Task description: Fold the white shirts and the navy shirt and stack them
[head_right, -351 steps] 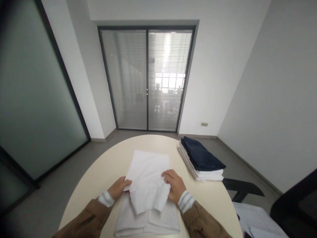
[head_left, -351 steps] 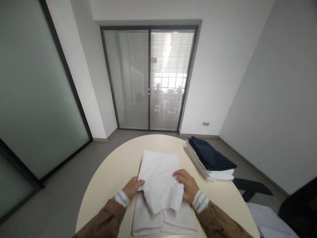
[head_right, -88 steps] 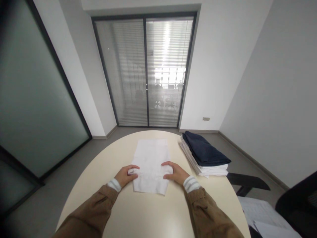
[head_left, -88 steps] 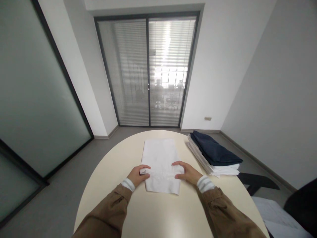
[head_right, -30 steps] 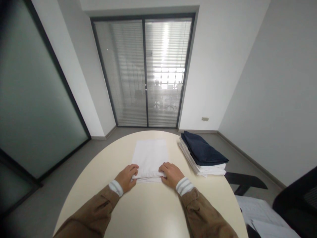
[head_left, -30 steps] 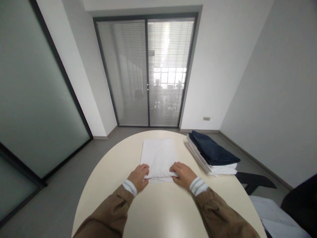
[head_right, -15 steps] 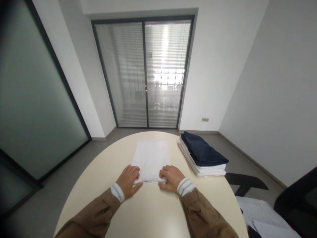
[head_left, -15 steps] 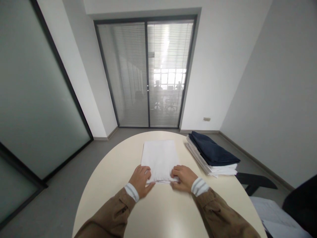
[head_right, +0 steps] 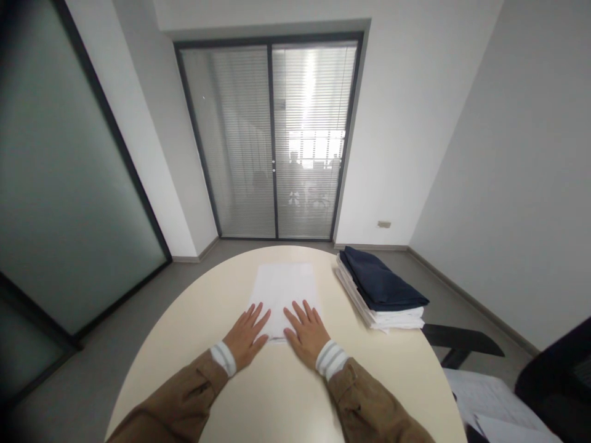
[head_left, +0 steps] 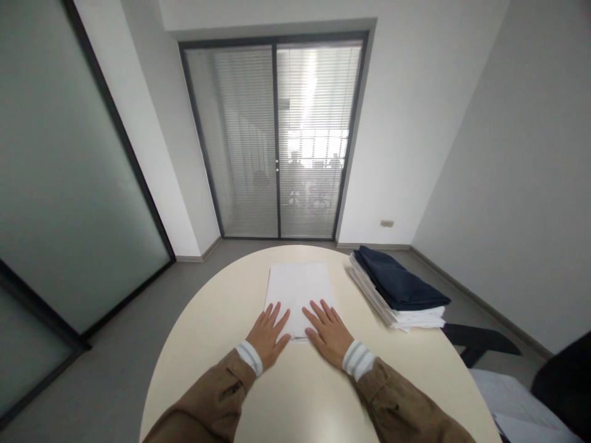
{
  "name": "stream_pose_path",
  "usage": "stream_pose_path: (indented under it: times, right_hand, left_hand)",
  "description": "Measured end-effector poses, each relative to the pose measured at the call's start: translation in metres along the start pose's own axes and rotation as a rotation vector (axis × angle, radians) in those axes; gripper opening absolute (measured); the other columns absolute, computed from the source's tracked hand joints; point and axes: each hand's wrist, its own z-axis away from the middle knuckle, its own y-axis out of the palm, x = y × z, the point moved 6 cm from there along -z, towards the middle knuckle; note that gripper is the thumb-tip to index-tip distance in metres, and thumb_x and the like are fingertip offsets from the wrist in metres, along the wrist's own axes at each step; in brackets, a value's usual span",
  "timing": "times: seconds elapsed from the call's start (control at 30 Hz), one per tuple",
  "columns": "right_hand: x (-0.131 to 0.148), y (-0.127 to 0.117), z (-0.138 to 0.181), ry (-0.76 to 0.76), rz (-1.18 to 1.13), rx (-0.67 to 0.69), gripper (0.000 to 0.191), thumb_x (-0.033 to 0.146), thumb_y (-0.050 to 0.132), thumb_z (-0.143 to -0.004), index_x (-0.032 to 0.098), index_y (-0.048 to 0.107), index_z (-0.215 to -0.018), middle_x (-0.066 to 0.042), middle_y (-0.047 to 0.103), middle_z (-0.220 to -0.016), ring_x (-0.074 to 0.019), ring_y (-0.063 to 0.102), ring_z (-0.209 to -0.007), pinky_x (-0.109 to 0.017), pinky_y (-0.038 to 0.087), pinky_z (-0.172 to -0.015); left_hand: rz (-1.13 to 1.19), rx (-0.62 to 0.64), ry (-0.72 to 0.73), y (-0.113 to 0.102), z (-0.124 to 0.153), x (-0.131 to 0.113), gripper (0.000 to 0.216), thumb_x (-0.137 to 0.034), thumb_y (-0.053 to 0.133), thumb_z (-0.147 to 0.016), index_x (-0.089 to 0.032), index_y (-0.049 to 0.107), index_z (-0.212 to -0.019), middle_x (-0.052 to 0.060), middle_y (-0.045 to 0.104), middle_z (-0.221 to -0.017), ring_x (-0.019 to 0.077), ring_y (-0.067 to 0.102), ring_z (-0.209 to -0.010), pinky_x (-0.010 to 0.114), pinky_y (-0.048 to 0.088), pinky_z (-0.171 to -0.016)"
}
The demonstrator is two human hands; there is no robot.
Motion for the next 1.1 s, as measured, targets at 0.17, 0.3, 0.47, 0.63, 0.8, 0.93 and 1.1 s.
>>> stream_pose_path:
  times: [0.17,0.3,0.47,0.63,0.8,0.93,1.1]
  right_hand:
    - [0.003,0.006,0.003,0.088,-0.041,0.103,0.059,0.055,0.029,-0.098,0.035,0.023,-0.154,-0.002,0.018,-0.163,-0.0393,0.009,-0.149,-0.061,0.019,-0.115]
    - [0.026,0.0,0.018,0.095,-0.038,0.164,0.057,0.053,0.032,-0.098,0.039,0.026,-0.153,-0.006,0.024,-0.161,-0.0412,0.018,-0.146,-0.063,0.023,-0.112]
    - [0.049,-0.017,0.028,-0.007,-0.065,0.166,0.047,0.043,0.039,-0.096,0.031,0.052,-0.139,-0.012,0.047,-0.148,-0.0393,0.043,-0.13,-0.057,0.037,-0.101]
    - [0.001,-0.032,0.004,0.095,-0.309,-0.021,0.032,0.021,0.041,-0.087,0.019,0.065,-0.108,-0.007,0.07,-0.099,-0.0211,0.062,-0.092,-0.034,0.047,-0.087]
    - [-0.094,-0.034,-0.007,0.285,-0.247,-0.529,0.046,0.018,0.043,-0.082,0.011,0.056,-0.125,-0.016,0.06,-0.125,-0.0256,0.052,-0.119,-0.041,0.038,-0.107]
    - [-0.134,-0.011,-0.018,0.277,-0.412,-0.456,0.055,0.03,0.047,-0.086,0.015,0.048,-0.139,-0.012,0.066,-0.119,-0.0236,0.061,-0.11,-0.042,0.044,-0.103]
    - [-0.146,-0.01,-0.028,0.309,-0.523,-0.465,0.044,0.03,0.052,-0.084,0.018,0.062,-0.126,-0.011,0.071,-0.114,-0.0221,0.067,-0.101,-0.037,0.05,-0.096]
  left_hand:
    - [-0.031,0.017,-0.057,-0.007,0.009,-0.005,0.059,-0.044,0.043,-0.097,-0.028,0.032,-0.152,0.012,0.029,-0.159,0.0357,0.025,-0.146,0.058,0.025,-0.114]
    - [-0.07,-0.032,-0.077,-0.035,0.008,-0.023,0.044,-0.047,0.045,-0.095,-0.023,0.063,-0.128,0.015,0.058,-0.136,0.0336,0.049,-0.129,0.058,0.025,-0.113]
    - [-0.032,-0.028,-0.061,-0.047,-0.002,-0.053,0.043,-0.033,0.04,-0.095,-0.012,0.062,-0.126,0.017,0.053,-0.14,0.0309,0.045,-0.132,0.048,0.032,-0.113]
    - [0.055,0.075,-0.005,-0.019,0.008,-0.065,0.066,-0.046,0.045,-0.093,-0.033,0.025,-0.154,0.007,0.016,-0.163,0.0397,0.013,-0.148,0.067,0.017,-0.114]
    - [0.091,0.195,-0.005,-0.013,0.016,-0.058,0.08,-0.045,0.051,-0.087,-0.033,0.013,-0.156,0.004,0.011,-0.164,0.0382,0.004,-0.149,0.068,0.009,-0.115]
    - [0.113,0.288,-0.014,-0.018,0.016,-0.051,0.093,-0.042,0.056,-0.079,-0.027,0.008,-0.157,0.004,0.012,-0.164,0.036,0.004,-0.15,0.064,0.006,-0.117]
    - [0.129,0.374,0.058,-0.023,0.016,-0.044,0.084,-0.034,0.063,-0.073,-0.039,0.031,-0.15,0.003,0.016,-0.164,0.0386,0.007,-0.149,0.067,0.009,-0.114]
